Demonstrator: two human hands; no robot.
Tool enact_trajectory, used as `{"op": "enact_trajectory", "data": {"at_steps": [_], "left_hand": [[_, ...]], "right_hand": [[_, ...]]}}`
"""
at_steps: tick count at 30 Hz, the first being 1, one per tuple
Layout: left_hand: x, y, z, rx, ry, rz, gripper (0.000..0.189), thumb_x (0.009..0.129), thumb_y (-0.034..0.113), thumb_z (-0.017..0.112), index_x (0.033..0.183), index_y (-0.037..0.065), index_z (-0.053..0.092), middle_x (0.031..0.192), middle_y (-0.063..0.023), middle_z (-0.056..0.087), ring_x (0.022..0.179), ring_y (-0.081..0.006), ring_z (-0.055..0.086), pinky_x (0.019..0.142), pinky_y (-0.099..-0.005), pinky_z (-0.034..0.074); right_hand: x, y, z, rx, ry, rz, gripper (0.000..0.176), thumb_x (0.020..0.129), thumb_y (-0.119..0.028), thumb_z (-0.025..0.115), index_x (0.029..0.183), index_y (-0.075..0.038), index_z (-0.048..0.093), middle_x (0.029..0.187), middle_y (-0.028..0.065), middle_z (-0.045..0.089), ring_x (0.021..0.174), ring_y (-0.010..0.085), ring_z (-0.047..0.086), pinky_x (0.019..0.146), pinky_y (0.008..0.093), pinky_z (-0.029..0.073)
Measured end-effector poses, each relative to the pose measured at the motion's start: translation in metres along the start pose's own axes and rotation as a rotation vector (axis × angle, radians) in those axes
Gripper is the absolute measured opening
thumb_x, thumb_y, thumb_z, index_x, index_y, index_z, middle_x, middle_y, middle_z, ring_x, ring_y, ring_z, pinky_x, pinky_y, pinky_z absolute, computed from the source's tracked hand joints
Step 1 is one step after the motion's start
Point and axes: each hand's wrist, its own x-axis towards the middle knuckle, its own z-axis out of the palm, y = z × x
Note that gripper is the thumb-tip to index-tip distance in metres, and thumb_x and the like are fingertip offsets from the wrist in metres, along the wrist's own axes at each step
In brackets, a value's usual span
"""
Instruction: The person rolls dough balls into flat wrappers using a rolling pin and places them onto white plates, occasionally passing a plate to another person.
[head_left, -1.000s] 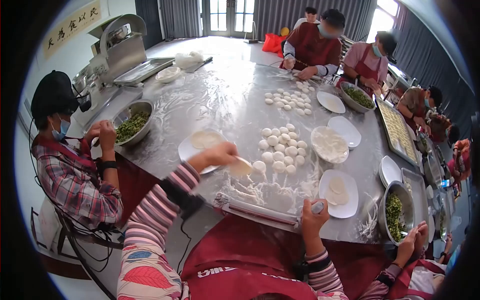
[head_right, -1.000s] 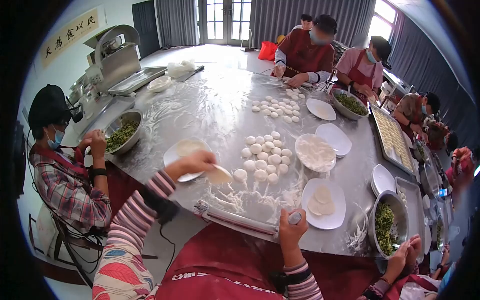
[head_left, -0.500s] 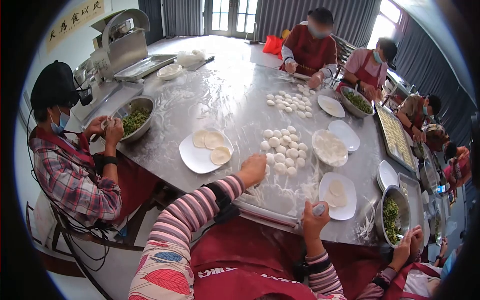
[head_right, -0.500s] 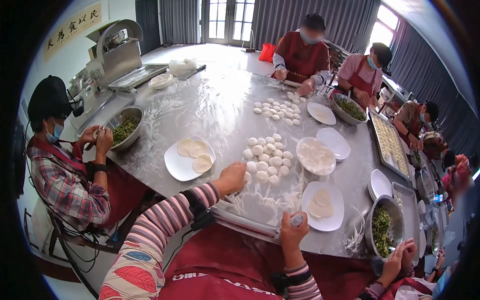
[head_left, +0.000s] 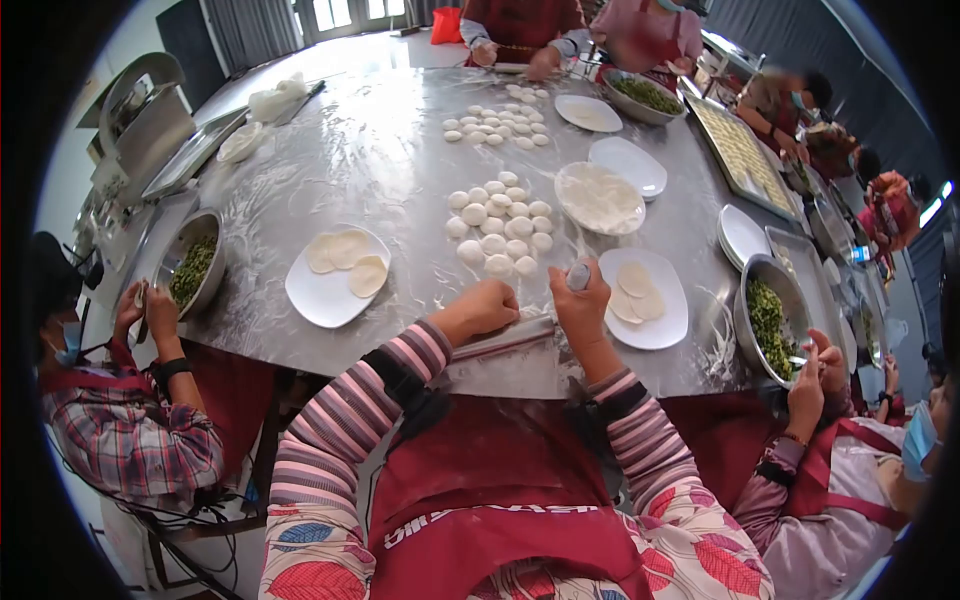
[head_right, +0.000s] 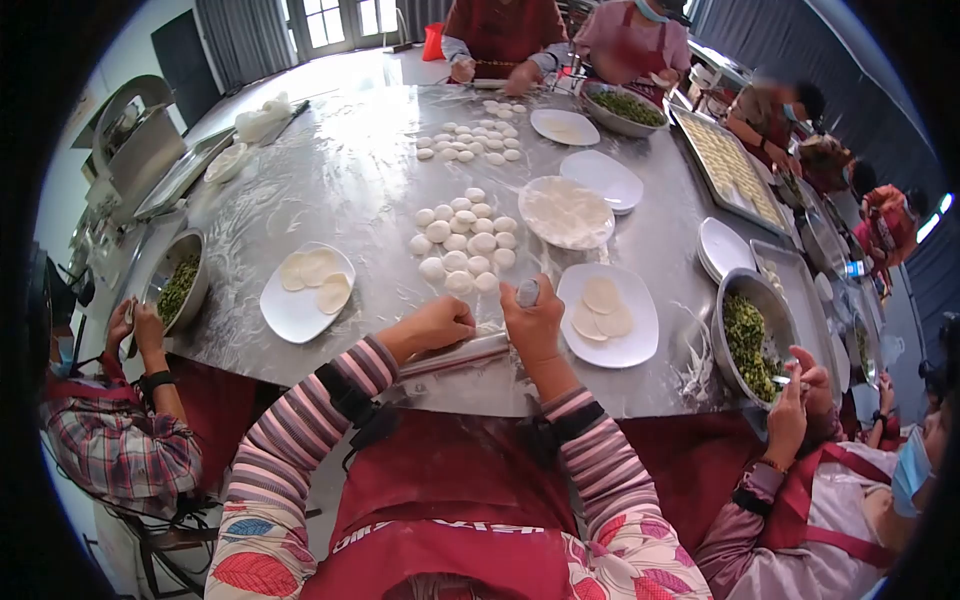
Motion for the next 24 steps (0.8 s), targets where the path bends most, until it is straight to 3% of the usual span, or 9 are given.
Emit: {"op": "enact_trajectory", "data": {"at_steps": [3, 5, 8, 11, 12, 15, 16, 19, 24], "left_hand": [[-0.01, 0.002, -0.001, 0.05, -0.017, -0.03, 0.017, 0.072, 0.015, 0.061, 0.079, -0.001, 0.062, 0.069, -0.0103, 0.062, 0.063, -0.0165, 0.058, 0.059, -0.0305, 0.046], [-0.01, -0.001, -0.01, 0.043, -0.008, -0.055, 0.017, 0.072, 0.016, 0.061, 0.078, 0.0, 0.062, 0.069, -0.0114, 0.062, 0.064, -0.0178, 0.059, 0.06, -0.0312, 0.046], [-0.019, -0.009, 0.009, 0.201, -0.052, 0.047, 0.018, 0.073, 0.018, 0.061, 0.079, 0.001, 0.062, 0.07, -0.0145, 0.062, 0.066, -0.0233, 0.06, 0.062, -0.034, 0.047], [0.007, -0.003, 0.016, 0.173, 0.127, 0.13, 0.018, 0.076, 0.019, 0.058, 0.081, 0.002, 0.062, 0.075, -0.0176, 0.063, 0.072, -0.0298, 0.061, 0.067, -0.0369, 0.047], [0.006, 0.006, 0.009, 0.175, 0.025, 0.102, 0.017, 0.076, 0.016, 0.057, 0.082, 0.0, 0.061, 0.078, -0.0177, 0.063, 0.072, -0.0299, 0.061, 0.066, -0.0373, 0.047], [-0.01, -0.006, 0.004, 0.177, 0.068, 0.12, 0.016, 0.075, 0.014, 0.058, 0.081, -0.001, 0.06, 0.075, -0.0158, 0.063, 0.068, -0.0262, 0.061, 0.064, -0.0362, 0.047], [-0.018, -0.005, -0.001, -0.108, -0.048, -0.035, 0.015, 0.074, 0.013, 0.059, 0.078, -0.001, 0.059, 0.07, -0.0129, 0.062, 0.065, -0.0218, 0.06, 0.061, -0.0344, 0.047], [-0.024, 0.004, 0.002, -0.003, -0.01, 0.08, 0.013, 0.075, 0.012, 0.059, 0.076, -0.001, 0.058, 0.067, -0.0114, 0.06, 0.066, -0.0187, 0.059, 0.061, -0.0328, 0.047], [-0.002, 0.004, 0.0, 0.11, -0.016, 0.103, 0.018, 0.073, 0.013, 0.06, 0.081, -0.003, 0.06, 0.078, -0.0176, 0.063, 0.071, -0.0267, 0.062, 0.064, -0.0361, 0.047]], "right_hand": [[-0.018, -0.002, -0.017, -0.054, -0.024, -0.013, 0.024, 0.069, -0.008, 0.071, 0.072, -0.004, 0.048, 0.054, 0.0072, 0.052, 0.048, 0.0156, 0.052, 0.045, 0.0305, 0.04], [-0.034, 0.007, -0.032, 0.077, -0.076, 0.084, 0.024, 0.069, -0.01, 0.071, 0.072, -0.002, 0.048, 0.054, 0.0133, 0.053, 0.044, 0.0238, 0.052, 0.044, 0.0334, 0.042], [-0.015, 0.003, -0.012, -0.089, -0.014, -0.009, 0.025, 0.069, -0.011, 0.071, 0.072, -0.001, 0.049, 0.056, 0.0141, 0.055, 0.047, 0.0258, 0.055, 0.047, 0.0347, 0.044], [0.003, 0.01, 0.006, -0.123, -0.01, -0.027, 0.024, 0.069, -0.011, 0.072, 0.074, -0.001, 0.05, 0.057, 0.0144, 0.056, 0.049, 0.0272, 0.057, 0.048, 0.0356, 0.045], [0.005, 0.011, 0.007, -0.097, -0.033, -0.024, 0.024, 0.069, -0.011, 0.072, 0.075, -0.001, 0.051, 0.058, 0.0146, 0.057, 0.051, 0.0283, 0.058, 0.048, 0.0362, 0.045], [-0.028, -0.009, -0.036, -0.129, -0.051, -0.02, 0.022, 0.069, -0.01, 0.07, 0.078, 0.0, 0.053, 0.06, 0.0154, 0.058, 0.054, 0.0305, 0.059, 0.049, 0.0374, 0.046], [-0.027, -0.007, -0.037, -0.119, -0.046, -0.033, 0.022, 0.069, -0.01, 0.07, 0.078, 0.0, 0.053, 0.06, 0.0154, 0.058, 0.054, 0.0305, 0.059, 0.049, 0.0374, 0.046], [-0.03, 0.0, -0.032, -0.155, -0.044, -0.085, 0.025, 0.07, -0.01, 0.07, 0.086, 0.0, 0.053, 0.064, 0.017, 0.058, 0.057, 0.0323, 0.06, 0.05, 0.0381, 0.046], [0.003, 0.005, 0.005, -0.116, -0.01, -0.046, 0.026, 0.07, -0.011, 0.069, 0.086, 0.0, 0.052, 0.063, 0.0187, 0.057, 0.055, 0.0339, 0.058, 0.049, 0.041, 0.043]]}}
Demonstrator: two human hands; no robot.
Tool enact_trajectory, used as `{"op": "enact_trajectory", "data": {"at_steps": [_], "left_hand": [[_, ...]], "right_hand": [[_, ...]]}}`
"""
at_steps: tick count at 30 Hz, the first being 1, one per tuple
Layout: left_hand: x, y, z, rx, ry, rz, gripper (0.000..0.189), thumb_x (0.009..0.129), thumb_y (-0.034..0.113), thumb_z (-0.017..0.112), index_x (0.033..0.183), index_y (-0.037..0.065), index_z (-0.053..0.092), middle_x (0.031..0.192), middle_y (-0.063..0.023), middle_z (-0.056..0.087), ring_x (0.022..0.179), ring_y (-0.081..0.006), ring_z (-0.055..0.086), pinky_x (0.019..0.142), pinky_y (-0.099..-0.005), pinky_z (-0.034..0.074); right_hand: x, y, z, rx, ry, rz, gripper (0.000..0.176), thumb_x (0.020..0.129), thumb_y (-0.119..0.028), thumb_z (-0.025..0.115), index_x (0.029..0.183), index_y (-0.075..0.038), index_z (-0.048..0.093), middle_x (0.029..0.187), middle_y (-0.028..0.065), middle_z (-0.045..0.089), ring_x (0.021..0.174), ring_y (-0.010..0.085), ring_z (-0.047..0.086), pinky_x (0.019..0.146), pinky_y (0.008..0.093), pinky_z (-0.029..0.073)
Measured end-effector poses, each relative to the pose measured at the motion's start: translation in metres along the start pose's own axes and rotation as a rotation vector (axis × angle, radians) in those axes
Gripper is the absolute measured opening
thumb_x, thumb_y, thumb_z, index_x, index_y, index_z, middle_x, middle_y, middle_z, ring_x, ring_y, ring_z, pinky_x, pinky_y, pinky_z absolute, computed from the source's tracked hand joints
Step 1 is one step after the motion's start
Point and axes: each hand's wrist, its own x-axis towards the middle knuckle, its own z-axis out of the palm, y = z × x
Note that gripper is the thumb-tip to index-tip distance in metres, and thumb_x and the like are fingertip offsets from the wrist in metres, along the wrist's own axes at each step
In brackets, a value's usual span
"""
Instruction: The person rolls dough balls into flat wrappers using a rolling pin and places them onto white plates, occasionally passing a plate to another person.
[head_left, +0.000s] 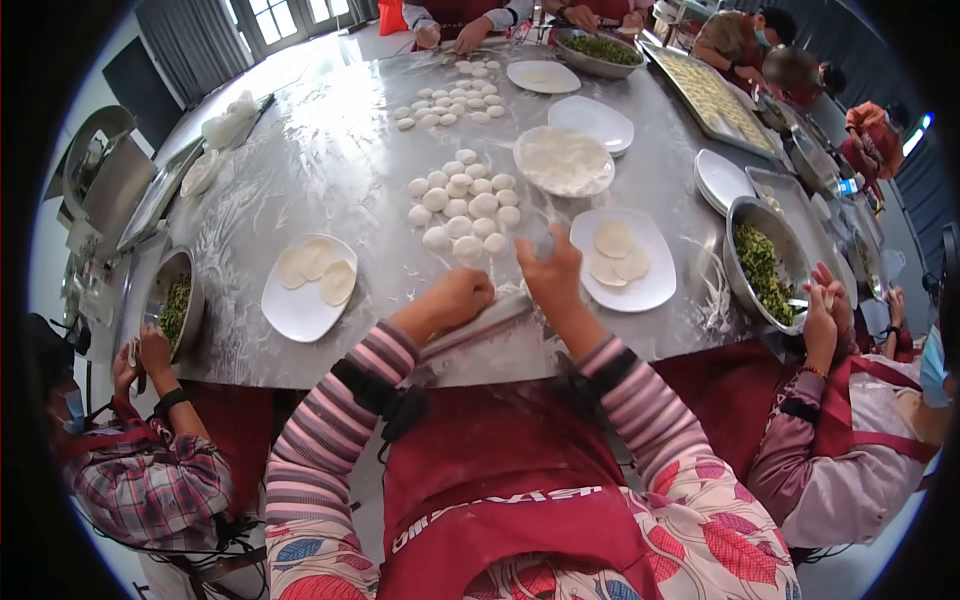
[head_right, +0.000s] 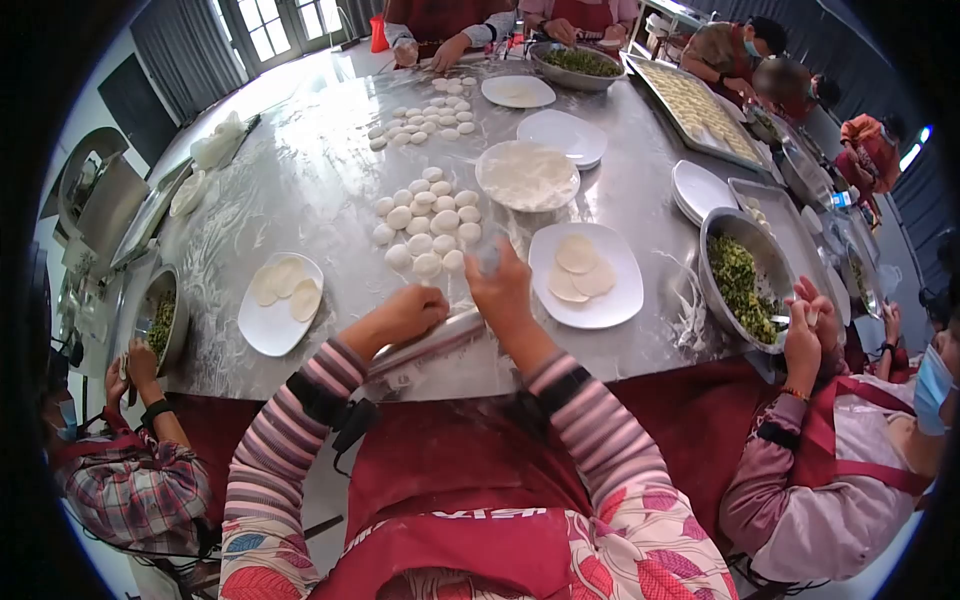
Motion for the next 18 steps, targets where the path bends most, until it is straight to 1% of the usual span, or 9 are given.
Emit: {"op": "enact_trajectory", "data": {"at_steps": [3, 7, 8, 11, 12, 14, 15, 17, 18], "left_hand": [[-0.022, -0.003, -0.004, 0.085, 0.011, 0.083, 0.018, 0.073, 0.014, 0.06, 0.08, -0.003, 0.059, 0.073, -0.0154, 0.062, 0.067, -0.0237, 0.06, 0.061, -0.035, 0.046], [-0.027, 0.0, -0.005, -0.051, -0.105, -0.027, 0.017, 0.074, 0.015, 0.06, 0.078, -0.002, 0.058, 0.066, -0.0084, 0.058, 0.063, -0.0159, 0.055, 0.058, -0.0311, 0.045], [-0.022, 0.009, -0.007, -0.034, -0.09, -0.066, 0.018, 0.074, 0.015, 0.06, 0.08, -0.002, 0.058, 0.069, -0.0121, 0.06, 0.066, -0.0197, 0.058, 0.06, -0.0325, 0.046], [0.001, -0.011, 0.006, 0.066, 0.078, 0.041, 0.018, 0.074, 0.015, 0.06, 0.08, -0.002, 0.059, 0.072, -0.0158, 0.062, 0.069, -0.025, 0.06, 0.062, -0.0347, 0.046], [0.002, -0.008, 0.003, 0.07, 0.027, 0.013, 0.017, 0.075, 0.013, 0.059, 0.081, -0.002, 0.059, 0.076, -0.0184, 0.062, 0.071, -0.0294, 0.061, 0.063, -0.0368, 0.047], [-0.01, -0.001, -0.004, 0.104, -0.002, 0.035, 0.016, 0.074, 0.013, 0.06, 0.08, -0.002, 0.059, 0.075, -0.0181, 0.062, 0.071, -0.0285, 0.061, 0.063, -0.0368, 0.046], [-0.015, -0.001, -0.005, 0.142, -0.043, 0.057, 0.015, 0.074, 0.012, 0.06, 0.079, -0.002, 0.059, 0.074, -0.0178, 0.061, 0.07, -0.0276, 0.061, 0.062, -0.0367, 0.046], [-0.021, -0.007, -0.006, 0.055, 0.001, 0.039, 0.016, 0.073, 0.012, 0.06, 0.08, -0.003, 0.058, 0.073, -0.0166, 0.061, 0.067, -0.0262, 0.06, 0.061, -0.0363, 0.046], [-0.024, -0.005, -0.007, -0.102, -0.098, -0.054, 0.018, 0.073, 0.013, 0.06, 0.081, -0.003, 0.058, 0.073, -0.0153, 0.061, 0.066, -0.0257, 0.059, 0.061, -0.036, 0.046]], "right_hand": [[-0.038, -0.004, -0.042, 0.078, -0.037, 0.012, 0.024, 0.069, -0.011, 0.069, 0.08, 0.0, 0.051, 0.061, 0.0157, 0.056, 0.052, 0.032, 0.056, 0.049, 0.0384, 0.044], [-0.039, -0.005, -0.042, 0.075, -0.007, -0.009, 0.024, 0.069, -0.011, 0.07, 0.08, 0.0, 0.051, 0.059, 0.0142, 0.056, 0.05, 0.0303, 0.056, 0.048, 0.0369, 0.043], [-0.026, 0.002, -0.027, 0.039, -0.054, 0.08, 0.025, 0.069, -0.011, 0.07, 0.081, -0.001, 0.051, 0.058, 0.015, 0.055, 0.049, 0.031, 0.055, 0.047, 0.0381, 0.043], [0.006, 0.0, 0.002, 0.016, -0.07, 0.035, 0.029, 0.069, -0.012, 0.071, 0.085, 0.0, 0.051, 0.059, 0.0162, 0.056, 0.051, 0.0323, 0.056, 0.047, 0.0395, 0.043], [0.005, -0.002, 0.0, 0.02, -0.07, 0.022, 0.029, 0.069, -0.012, 0.071, 0.085, 0.0, 0.051, 0.059, 0.0162, 0.056, 0.051, 0.0323, 0.056, 0.047, 0.0395, 0.043], [-0.018, 0.0, -0.021, -0.01, -0.044, 0.041, 0.028, 0.069, -0.012, 0.071, 0.082, 0.0, 0.05, 0.059, 0.0158, 0.056, 0.051, 0.0319, 0.057, 0.048, 0.0393, 0.044], [-0.035, 0.006, -0.034, -0.151, -0.028, -0.139, 0.027, 0.069, -0.012, 0.071, 0.081, -0.001, 0.05, 0.06, 0.0156, 0.056, 0.052, 0.0319, 0.058, 0.048, 0.0389, 0.044], [-0.043, -0.004, -0.05, -0.128, -0.085, -0.152, 0.028, 0.068, -0.012, 0.071, 0.083, -0.001, 0.05, 0.06, 0.0153, 0.056, 0.053, 0.0322, 0.058, 0.048, 0.0382, 0.044], [-0.043, -0.006, -0.05, -0.051, -0.064, -0.07, 0.028, 0.069, -0.012, 0.071, 0.084, -0.001, 0.05, 0.061, 0.0155, 0.057, 0.054, 0.0316, 0.058, 0.048, 0.0385, 0.044]]}}
